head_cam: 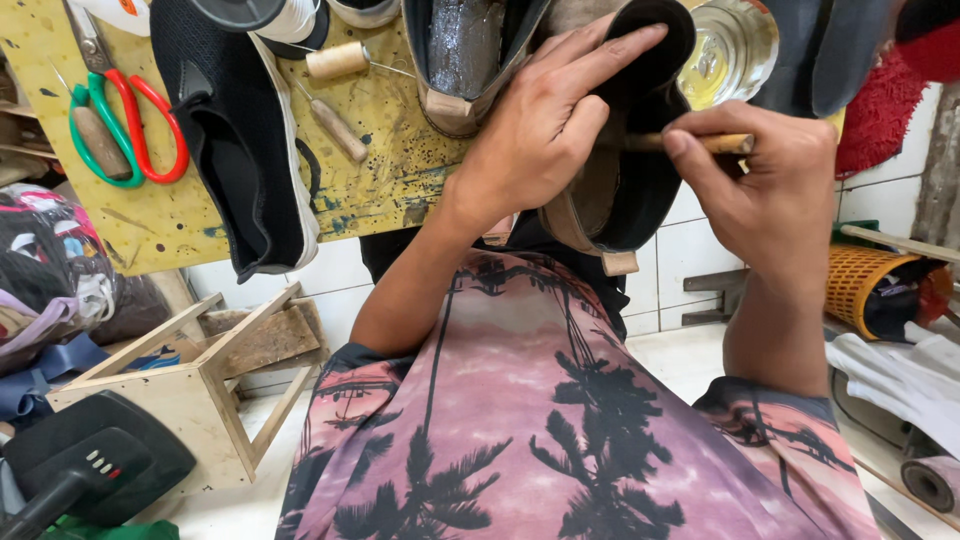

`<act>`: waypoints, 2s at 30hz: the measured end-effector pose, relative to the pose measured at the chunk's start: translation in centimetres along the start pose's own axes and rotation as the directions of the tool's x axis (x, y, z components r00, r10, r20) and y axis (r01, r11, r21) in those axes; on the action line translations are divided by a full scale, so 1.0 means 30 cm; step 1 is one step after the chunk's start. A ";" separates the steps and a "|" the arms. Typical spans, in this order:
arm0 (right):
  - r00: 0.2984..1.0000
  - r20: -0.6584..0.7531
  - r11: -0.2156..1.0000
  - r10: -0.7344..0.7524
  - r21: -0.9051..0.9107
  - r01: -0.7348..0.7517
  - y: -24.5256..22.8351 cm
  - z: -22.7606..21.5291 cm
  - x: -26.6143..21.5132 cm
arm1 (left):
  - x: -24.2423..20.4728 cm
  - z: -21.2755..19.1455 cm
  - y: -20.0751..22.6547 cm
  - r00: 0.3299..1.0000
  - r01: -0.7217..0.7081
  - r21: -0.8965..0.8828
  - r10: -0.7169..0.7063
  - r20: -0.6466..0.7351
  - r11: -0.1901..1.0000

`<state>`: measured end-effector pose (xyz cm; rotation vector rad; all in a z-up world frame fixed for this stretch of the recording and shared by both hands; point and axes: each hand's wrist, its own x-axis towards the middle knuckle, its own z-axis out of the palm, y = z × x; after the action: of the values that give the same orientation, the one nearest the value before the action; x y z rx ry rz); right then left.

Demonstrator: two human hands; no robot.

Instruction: The person applies a yellowish adhesive to the interior lining of a black slip-on shoe using a brush. They then apply the same adhesive to a separate black insole, covering both the white and black sections before setting the insole aside.

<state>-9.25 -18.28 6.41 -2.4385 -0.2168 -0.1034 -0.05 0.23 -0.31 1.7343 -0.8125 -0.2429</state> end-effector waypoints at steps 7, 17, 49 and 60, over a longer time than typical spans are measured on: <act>0.994 -0.109 0.986 0.016 0.169 0.003 0.035 0.037 -0.005 | -0.013 0.006 0.007 0.999 0.039 -0.031 -0.039 -0.025 0.999; 0.874 -0.471 0.838 0.116 0.518 0.168 0.182 -0.029 -0.157 | -0.154 0.115 0.011 0.921 -0.190 0.050 0.196 -0.338 0.980; 0.693 -0.706 0.952 0.145 -0.092 -0.293 0.490 0.038 -0.166 | 0.059 0.236 -0.154 0.948 0.104 0.409 0.033 -0.315 0.907; 0.861 -0.438 0.930 0.258 0.353 -0.100 0.318 0.018 -0.257 | -0.082 0.349 -0.074 0.896 -0.373 -0.082 0.335 -0.292 0.924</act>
<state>-15.09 -26.13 -1.01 -2.0194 0.2083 -0.5403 -6.72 -6.01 -6.40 1.4193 -0.8688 0.1833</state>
